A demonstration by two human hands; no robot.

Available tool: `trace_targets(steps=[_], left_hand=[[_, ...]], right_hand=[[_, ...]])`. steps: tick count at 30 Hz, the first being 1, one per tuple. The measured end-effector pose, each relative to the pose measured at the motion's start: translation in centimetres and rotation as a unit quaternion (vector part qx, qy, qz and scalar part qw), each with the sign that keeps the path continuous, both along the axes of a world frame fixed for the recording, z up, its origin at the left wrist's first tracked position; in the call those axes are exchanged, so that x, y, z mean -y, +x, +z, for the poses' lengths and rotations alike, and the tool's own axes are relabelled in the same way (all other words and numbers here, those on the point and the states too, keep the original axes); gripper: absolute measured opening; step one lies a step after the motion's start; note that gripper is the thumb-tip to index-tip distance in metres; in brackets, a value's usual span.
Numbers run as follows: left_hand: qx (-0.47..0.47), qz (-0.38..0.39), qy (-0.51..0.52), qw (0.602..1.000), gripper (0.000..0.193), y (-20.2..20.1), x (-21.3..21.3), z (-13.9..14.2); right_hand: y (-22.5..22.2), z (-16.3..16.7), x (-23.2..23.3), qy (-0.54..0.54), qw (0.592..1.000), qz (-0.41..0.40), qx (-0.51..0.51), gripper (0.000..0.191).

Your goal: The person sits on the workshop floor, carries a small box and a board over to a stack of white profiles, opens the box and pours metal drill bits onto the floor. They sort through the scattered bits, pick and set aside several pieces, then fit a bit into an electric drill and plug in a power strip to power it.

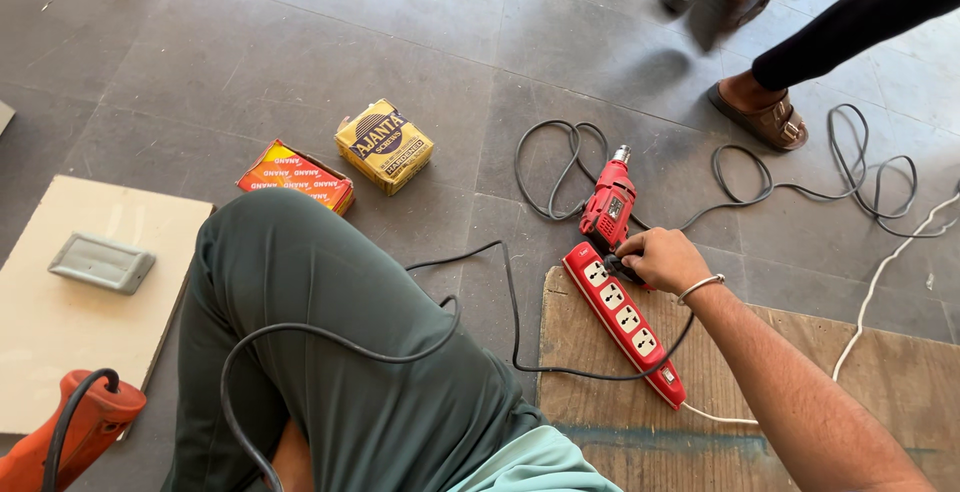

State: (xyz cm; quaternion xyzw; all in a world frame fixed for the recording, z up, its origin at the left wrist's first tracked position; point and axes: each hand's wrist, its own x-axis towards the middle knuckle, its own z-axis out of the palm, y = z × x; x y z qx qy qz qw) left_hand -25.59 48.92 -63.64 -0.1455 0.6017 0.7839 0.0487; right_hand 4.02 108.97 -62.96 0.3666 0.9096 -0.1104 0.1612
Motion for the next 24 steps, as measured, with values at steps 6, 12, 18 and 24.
trace_targets(steps=[6,12,18,24], left_hand=[[0.000,0.014,0.008,1.000,0.060,0.9,1.1,0.2],[-0.007,0.026,0.017,0.999,0.061,1.8,0.6,0.4],[-0.024,0.043,0.051,0.997,0.063,3.3,2.2,2.0],[-0.056,0.034,0.159,0.985,0.065,5.7,4.4,2.6]], right_hand=[[-1.5,-0.6,0.9,0.011,0.999,0.012,0.032,0.022],[-2.3,-0.9,0.7,-0.016,0.998,0.013,0.056,0.023],[-8.0,4.6,5.4,-0.019,0.953,-0.083,-0.291,0.025],[-16.9,10.3,21.6,-0.066,0.819,0.312,-0.477,0.025]])
